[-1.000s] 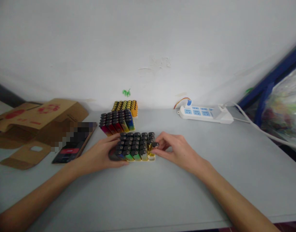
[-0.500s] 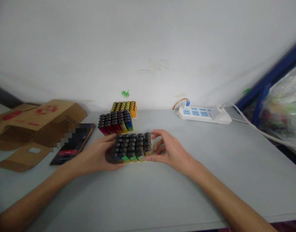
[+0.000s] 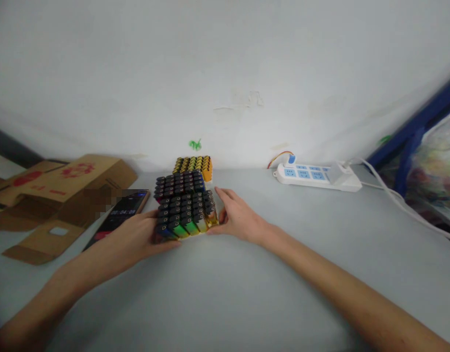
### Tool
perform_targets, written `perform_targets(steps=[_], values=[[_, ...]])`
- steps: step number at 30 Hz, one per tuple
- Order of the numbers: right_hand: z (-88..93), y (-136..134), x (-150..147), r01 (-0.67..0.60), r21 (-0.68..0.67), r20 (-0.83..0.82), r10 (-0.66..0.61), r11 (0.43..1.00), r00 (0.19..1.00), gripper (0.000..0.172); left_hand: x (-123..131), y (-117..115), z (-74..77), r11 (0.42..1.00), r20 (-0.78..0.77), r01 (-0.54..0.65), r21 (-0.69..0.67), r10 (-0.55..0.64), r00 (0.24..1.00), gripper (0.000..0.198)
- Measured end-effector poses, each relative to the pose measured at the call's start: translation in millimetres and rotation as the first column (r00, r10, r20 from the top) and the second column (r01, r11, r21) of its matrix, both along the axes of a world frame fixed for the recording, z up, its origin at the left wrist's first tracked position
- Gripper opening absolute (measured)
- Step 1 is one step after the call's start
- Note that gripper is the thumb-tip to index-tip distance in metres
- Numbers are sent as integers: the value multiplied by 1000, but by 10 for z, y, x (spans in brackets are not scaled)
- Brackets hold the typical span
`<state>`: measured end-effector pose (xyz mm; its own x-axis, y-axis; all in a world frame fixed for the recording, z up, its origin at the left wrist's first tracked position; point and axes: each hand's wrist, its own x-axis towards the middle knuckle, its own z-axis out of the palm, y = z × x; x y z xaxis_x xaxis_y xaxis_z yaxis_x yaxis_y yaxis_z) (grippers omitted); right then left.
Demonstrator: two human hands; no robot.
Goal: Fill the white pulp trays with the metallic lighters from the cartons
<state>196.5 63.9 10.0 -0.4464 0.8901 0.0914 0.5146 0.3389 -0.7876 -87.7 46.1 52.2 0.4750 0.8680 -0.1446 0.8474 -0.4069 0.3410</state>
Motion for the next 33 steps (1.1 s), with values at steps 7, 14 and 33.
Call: perform_targets(steps=[7,14,33], values=[[94,124,-90,-171,11,-32,171,985,985,54,-98,75,24,992,-42,-93,84,97,994,41],[40,42,-164,-132,58,-36,134,990,990,49,-25,145,83,993,-16,-68,95,69,997,27],[103,-463,361,93,35,45,-94,995,994,49,345,-18,-276,996,331,34,77,-58,942,39]])
